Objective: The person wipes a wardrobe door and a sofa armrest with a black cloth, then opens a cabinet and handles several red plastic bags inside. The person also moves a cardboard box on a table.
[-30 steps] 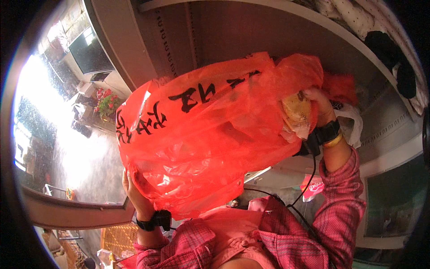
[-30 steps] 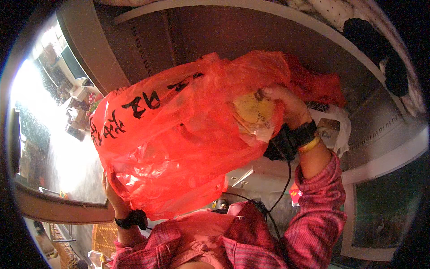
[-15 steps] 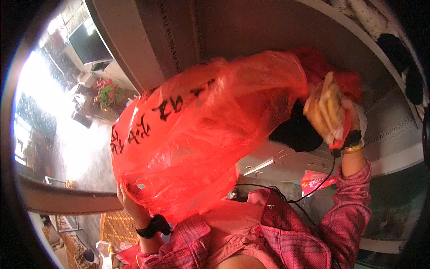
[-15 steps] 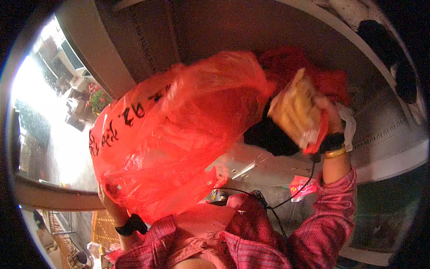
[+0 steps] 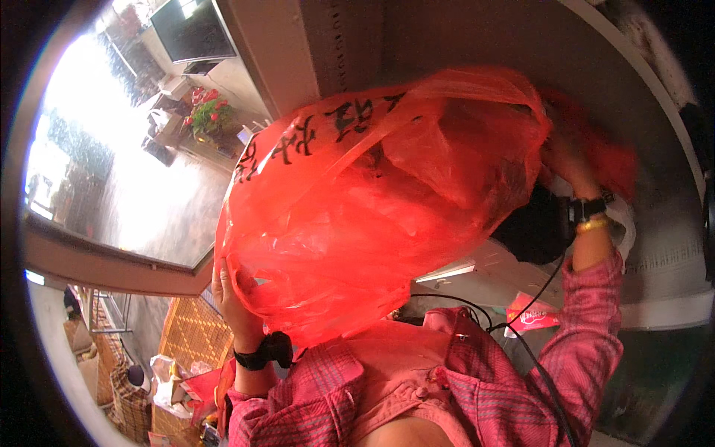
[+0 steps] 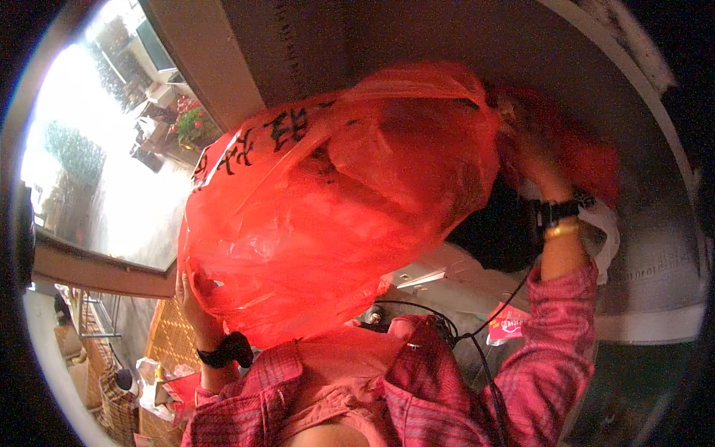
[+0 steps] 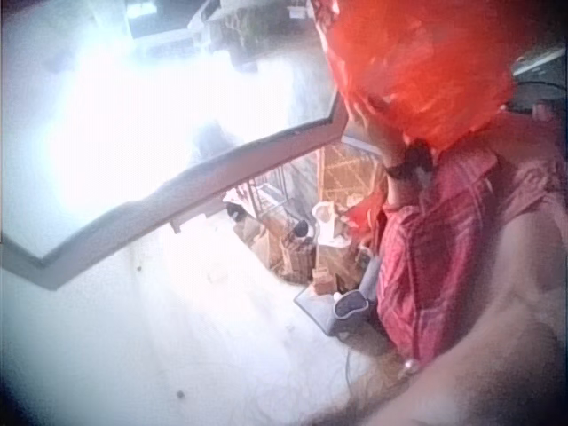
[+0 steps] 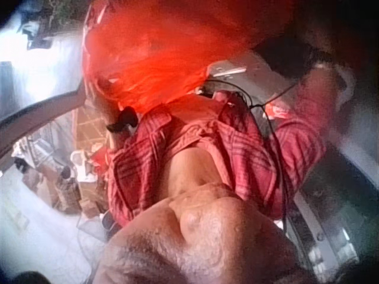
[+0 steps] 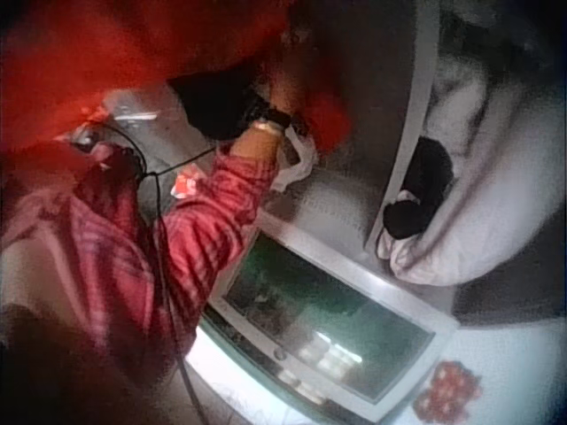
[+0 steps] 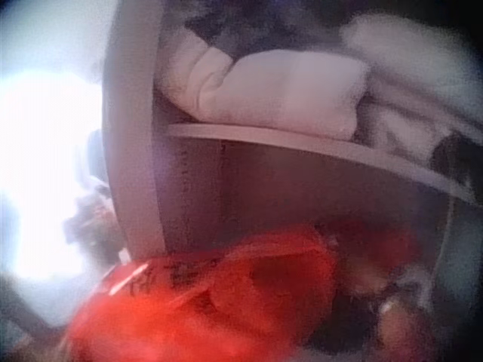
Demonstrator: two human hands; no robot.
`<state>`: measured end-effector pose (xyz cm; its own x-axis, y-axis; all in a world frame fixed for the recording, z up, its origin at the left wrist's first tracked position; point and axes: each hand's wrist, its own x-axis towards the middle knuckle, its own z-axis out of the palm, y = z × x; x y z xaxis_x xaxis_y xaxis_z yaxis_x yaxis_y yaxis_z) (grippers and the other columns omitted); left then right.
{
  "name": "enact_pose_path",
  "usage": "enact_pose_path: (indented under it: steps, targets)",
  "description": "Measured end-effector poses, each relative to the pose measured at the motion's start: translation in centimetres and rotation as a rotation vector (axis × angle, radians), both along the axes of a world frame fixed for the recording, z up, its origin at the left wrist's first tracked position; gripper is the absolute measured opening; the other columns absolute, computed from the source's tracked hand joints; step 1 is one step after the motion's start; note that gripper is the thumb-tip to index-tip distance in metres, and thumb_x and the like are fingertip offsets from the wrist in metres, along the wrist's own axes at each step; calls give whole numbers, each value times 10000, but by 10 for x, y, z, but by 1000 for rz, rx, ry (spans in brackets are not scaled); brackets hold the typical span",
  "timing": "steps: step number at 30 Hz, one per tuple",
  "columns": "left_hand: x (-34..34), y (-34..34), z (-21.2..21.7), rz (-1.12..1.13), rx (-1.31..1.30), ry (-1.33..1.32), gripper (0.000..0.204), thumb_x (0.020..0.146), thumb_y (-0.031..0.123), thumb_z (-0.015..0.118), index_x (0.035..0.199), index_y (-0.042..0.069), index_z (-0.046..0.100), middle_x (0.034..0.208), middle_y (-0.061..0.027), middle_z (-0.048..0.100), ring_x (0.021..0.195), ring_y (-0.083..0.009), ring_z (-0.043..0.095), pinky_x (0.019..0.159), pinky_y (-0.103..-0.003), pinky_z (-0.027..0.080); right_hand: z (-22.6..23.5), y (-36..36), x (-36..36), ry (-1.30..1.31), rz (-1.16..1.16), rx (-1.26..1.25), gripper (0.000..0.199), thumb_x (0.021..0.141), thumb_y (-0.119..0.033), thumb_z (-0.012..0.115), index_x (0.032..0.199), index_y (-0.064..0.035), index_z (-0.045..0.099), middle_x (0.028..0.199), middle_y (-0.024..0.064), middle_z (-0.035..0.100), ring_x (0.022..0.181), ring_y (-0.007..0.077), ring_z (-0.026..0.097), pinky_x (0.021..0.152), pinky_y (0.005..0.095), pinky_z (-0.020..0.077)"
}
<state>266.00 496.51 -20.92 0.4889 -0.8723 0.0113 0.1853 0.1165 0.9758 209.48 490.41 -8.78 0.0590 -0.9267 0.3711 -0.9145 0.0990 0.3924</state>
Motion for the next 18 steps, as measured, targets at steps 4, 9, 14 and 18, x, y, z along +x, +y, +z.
enact_pose_path:
  steps: [4, 9, 14, 18]
  targets:
    - [-4, 0, 9, -152, -2, -25, 288, 1006, 231, 464, 1183, 32, 573, 981, -8, 623, 776, -75, 559, 657, -230, 462, 29, 15, 54, -1103, 444, -60, 538, 902, -175, 570, 1401, -82, 393, 1414, 135, 440, 1263, 356, 451, 1065, 394, 361]
    - [2, -13, 0, -397, -101, -183, 264, 989, 164, 501, 1184, 0, 566, 1083, -19, 622, 953, -76, 557, 808, -235, 448, 18, 18, 125, -752, 623, 212, 495, 858, -163, 569, 1325, -34, 471, 1369, 154, 481, 1188, 306, 496, 1018, 362, 382]
    - [14, -36, -14, -632, 121, -640, 199, 952, 114, 560, 1099, -7, 616, 899, 1, 644, 760, -48, 542, 691, -225, 468, 9, 62, 105, -884, 640, -242, 327, 851, -137, 536, 1161, -34, 542, 1192, 121, 562, 1037, 252, 547, 940, 354, 430]
    - [5, -42, -29, -1035, -390, -1020, 137, 901, 90, 595, 998, 1, 634, 795, -79, 645, 638, -97, 564, 601, -242, 471, 10, 125, 86, -1724, 462, -965, 330, 937, -273, 504, 1193, -65, 508, 1133, 73, 569, 1046, 242, 545, 948, 381, 442]
